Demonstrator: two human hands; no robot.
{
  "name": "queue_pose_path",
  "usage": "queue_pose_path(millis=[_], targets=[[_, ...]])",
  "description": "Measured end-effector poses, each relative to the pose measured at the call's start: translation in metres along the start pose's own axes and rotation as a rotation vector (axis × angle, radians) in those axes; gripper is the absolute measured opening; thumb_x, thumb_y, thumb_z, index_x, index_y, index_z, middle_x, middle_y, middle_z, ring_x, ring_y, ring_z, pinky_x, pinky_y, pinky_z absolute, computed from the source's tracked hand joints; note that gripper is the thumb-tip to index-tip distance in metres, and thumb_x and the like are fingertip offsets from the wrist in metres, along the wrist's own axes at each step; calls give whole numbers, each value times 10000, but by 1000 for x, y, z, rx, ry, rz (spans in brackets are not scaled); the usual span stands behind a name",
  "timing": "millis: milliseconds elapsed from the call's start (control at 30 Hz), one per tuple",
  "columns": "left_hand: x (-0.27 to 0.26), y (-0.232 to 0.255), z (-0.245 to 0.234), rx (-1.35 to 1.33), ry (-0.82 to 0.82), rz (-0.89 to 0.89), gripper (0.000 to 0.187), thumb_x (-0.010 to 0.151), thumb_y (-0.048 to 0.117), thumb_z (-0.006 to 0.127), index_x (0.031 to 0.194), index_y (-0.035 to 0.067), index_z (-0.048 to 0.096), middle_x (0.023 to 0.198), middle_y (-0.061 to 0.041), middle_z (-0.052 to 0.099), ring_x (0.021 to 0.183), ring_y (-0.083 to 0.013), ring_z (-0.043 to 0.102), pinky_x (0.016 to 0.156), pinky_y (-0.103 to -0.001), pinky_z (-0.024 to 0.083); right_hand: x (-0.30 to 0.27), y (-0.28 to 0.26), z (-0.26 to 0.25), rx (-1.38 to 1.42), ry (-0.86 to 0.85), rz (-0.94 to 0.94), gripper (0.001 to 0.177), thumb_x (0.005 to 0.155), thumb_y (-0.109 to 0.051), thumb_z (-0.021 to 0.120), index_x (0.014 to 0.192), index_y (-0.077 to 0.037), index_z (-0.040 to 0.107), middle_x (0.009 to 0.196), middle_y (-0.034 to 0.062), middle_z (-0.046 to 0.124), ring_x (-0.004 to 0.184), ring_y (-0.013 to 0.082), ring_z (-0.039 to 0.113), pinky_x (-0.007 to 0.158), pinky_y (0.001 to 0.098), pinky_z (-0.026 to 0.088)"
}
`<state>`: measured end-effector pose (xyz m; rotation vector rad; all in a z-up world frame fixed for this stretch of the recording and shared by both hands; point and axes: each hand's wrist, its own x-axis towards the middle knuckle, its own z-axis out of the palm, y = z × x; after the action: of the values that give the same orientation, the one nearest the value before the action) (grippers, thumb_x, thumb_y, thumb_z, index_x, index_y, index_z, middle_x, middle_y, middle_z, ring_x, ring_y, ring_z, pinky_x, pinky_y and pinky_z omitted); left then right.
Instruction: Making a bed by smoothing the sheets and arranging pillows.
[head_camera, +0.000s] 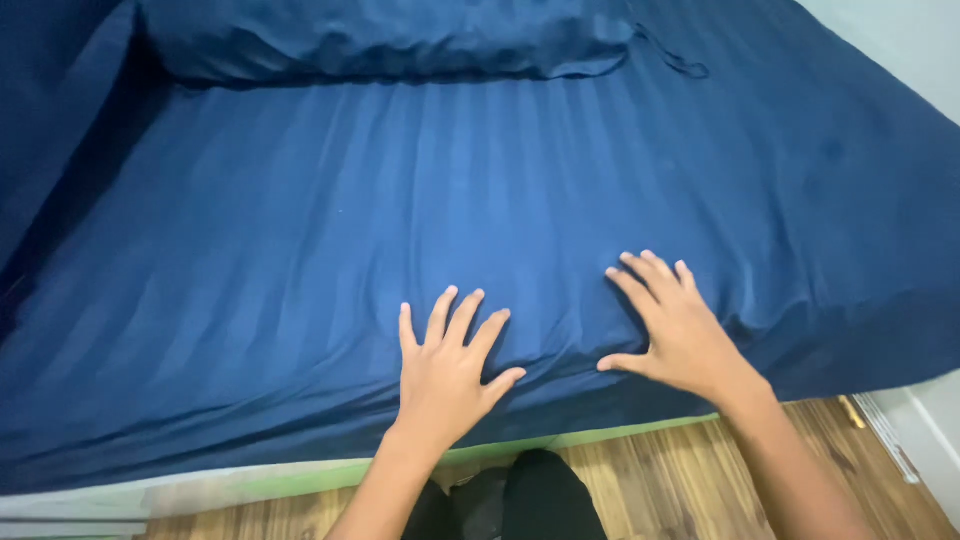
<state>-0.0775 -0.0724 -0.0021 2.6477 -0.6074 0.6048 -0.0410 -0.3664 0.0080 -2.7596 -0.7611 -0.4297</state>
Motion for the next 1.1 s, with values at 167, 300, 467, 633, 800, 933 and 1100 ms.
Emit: queue_pose_path(millis=[167,300,467,633,800,933,1100], targets=[[33,22,6,-7,-155,-4,855,662,554,846,1390,203,569,1494,-149,464,1421,-406,343,1063,-786,192,-11,22,3,-97,29,49,1190,520,-723,814,1441,-46,482,1526,211,421,1420,436,376,1123,635,292],[49,39,12,40,-259,-5,975,615,590,853,1473,253,534,1585,-140,403,1488,-416,280,1061,-791,168,-16,27,13,-123,71,26,1229,517,-775,777,1446,-31,472,1535,200,420,1434,429,361,1137,644,271],[44,38,22,90,-244,8,1072,590,633,852,1504,211,481,1600,-134,389,1484,-391,268,1102,-756,175,-18,28,17,-143,68,21,1284,455,-788,776,1443,-25,474,1532,217,417,1430,441,343,1136,645,245],[43,40,25,113,-255,-4,1209,544,623,878,1548,118,430,1611,-141,377,1466,-360,276,1117,-718,195,-20,29,21,-152,87,20,1227,480,-762,797,1429,-41,507,1542,204,428,1435,432,361,1145,642,261],[43,40,30,150,-233,-11,1123,544,556,915,1469,117,454,1556,-123,392,1464,-342,294,1118,-718,199,-20,32,27,-141,155,14,1194,476,-745,831,1406,-54,547,1529,189,459,1427,415,388,1149,641,272],[41,40,31,146,-222,-26,1165,519,546,919,1517,154,465,1607,-118,389,1467,-336,289,1138,-706,192,-20,33,31,-147,169,17,1202,448,-735,841,1398,-57,553,1518,195,462,1424,414,393,1140,639,275],[45,43,29,149,-258,-61,1202,486,557,929,1527,184,459,1625,-119,362,1478,-319,265,1134,-704,173,-20,34,33,-136,167,28,1218,415,-720,856,1404,-75,557,1517,185,465,1423,407,397,1145,632,272]])
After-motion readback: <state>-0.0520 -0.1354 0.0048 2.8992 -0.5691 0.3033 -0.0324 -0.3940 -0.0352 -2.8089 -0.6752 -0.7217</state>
